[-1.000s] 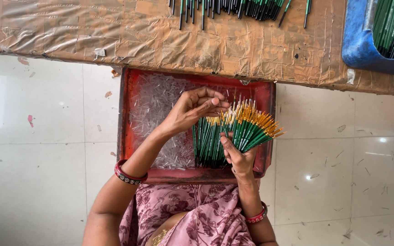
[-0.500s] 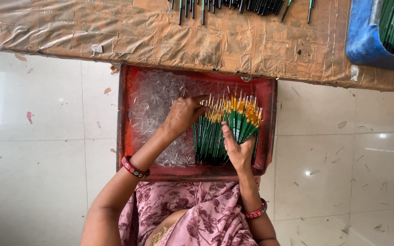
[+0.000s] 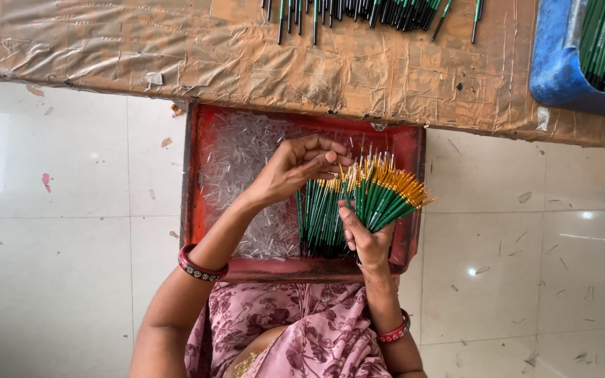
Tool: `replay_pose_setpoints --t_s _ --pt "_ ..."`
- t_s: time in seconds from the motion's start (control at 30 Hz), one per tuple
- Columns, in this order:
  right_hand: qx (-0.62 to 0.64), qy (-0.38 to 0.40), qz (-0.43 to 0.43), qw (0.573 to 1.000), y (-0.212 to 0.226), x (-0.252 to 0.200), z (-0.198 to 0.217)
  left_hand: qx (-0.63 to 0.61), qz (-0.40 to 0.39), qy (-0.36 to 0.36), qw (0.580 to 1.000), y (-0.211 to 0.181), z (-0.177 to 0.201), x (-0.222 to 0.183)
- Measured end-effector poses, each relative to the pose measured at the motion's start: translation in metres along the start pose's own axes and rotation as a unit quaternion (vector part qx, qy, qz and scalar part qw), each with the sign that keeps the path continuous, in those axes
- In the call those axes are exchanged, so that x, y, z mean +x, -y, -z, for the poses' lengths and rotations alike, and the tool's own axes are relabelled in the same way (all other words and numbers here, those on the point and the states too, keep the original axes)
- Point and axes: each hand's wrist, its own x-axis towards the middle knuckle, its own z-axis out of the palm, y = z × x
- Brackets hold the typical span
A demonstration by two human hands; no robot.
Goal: Sorting, counting, and bundling green-handled paintbrushes in a manufacturing setting.
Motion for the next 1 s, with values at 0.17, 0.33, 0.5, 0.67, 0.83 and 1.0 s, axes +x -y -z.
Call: replay_pose_setpoints --t_s 0.17,0.33,0.5,0.67,0.83,1.0 --pt "-0.013 0.008 0.006 1.0 -0.013 -0.003 0.012 -0.012 0.011 -0.025 1.0 -0.006 -0.003 0.0" --pt "0.013 0.015 0.01 1.0 -0.014 -0.003 0.01 0.032 0.006 -0.03 0.999 0.001 -0.008 -0.002" --pt "0.017 0.036 0.023 0.999 -0.02 -0.003 -0.001 0.087 0.026 -0.09 0.992 0.024 0.0 -0.001" --pt "-0.261 0.008 0.063 0.963 -0.047 0.013 0.02 0.409 0.026 -0.134 0.902 -0.001 0.016 -0.008" --pt "-0.476 -0.081 0.246 0.841 -0.006 0.021 0.012 0.691 0.01 -0.121 0.713 0.036 0.054 -0.024" --pt "-0.303 -0.028 0.236 0.923 -0.046 0.021 0.026 0.764 0.181 -0.073 0.615 0.081 0.052 -0.032"
